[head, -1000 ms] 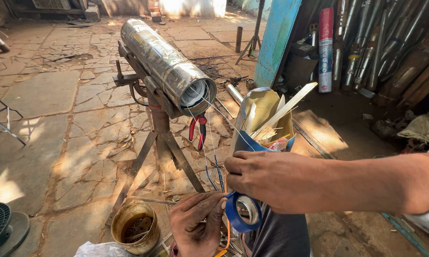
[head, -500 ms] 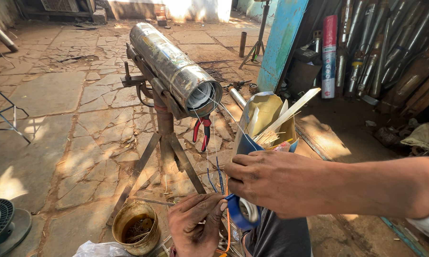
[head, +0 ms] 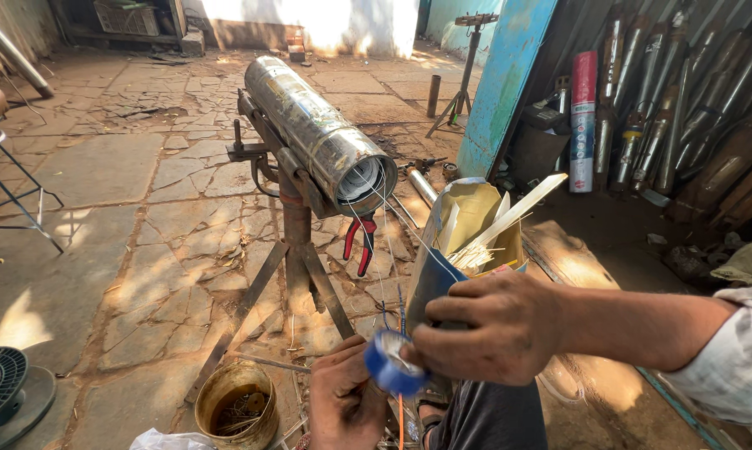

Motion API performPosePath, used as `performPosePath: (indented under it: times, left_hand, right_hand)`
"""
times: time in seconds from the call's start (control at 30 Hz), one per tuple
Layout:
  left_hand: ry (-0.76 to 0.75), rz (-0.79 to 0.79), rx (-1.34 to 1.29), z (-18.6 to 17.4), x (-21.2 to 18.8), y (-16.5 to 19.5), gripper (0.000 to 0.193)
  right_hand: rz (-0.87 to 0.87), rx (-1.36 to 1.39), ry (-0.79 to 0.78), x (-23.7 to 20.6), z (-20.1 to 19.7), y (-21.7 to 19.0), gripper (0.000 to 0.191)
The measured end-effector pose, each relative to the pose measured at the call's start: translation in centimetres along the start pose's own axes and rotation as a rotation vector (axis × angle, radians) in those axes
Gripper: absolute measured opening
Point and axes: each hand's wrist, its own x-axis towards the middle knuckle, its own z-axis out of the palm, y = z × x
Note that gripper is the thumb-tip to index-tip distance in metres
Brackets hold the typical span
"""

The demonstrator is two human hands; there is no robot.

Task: The person sits on the floor and wraps electrical tape around the ends of several wires. They use pliers to hold the wires and apply blue tape to insulate the connections.

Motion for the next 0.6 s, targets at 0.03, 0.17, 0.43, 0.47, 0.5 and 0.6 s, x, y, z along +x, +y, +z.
performPosePath:
  times: [0.03, 0.17, 0.43, 0.47, 0.5, 0.6]
  left_hand:
    - [0.023, 0.042, 0.039, 0.0, 0.0, -0.1, 0.019]
    - [0.061, 0.064, 0.149, -0.2, 0.3, 0.1, 0.032]
    - [0.13, -0.004, 0.197, -0.1, 1.0, 1.4, 0.014]
    - [0.139, -0.01, 0.218, -0.1, 0.8, 1.4, 0.012]
    - [0.131, -0.008, 0.197, -0.2, 0.6, 1.4, 0.014]
    - [0.141, 0.047, 0.17, -0.2, 0.4, 1.0, 0.019]
  right_hand:
    - [0.176, 0.096, -0.049, 0.4, 0.0, 0.0, 0.018]
    - [0.779, 0.344, -0.401, 2.3, -0.8, 0.2, 0.021]
    - [0.428, 0.014, -0.645, 4.4, -1.5, -0.3, 0.06]
    - [0.395, -0.024, -0.789, 4.4, -1.6, -0.1, 0.059]
    - [0.361, -0.064, -0.933, 4.5, -1.6, 0.0, 0.059]
    - [0.574, 0.286, -1.076, 4.5, -2.3, 0.8, 0.048]
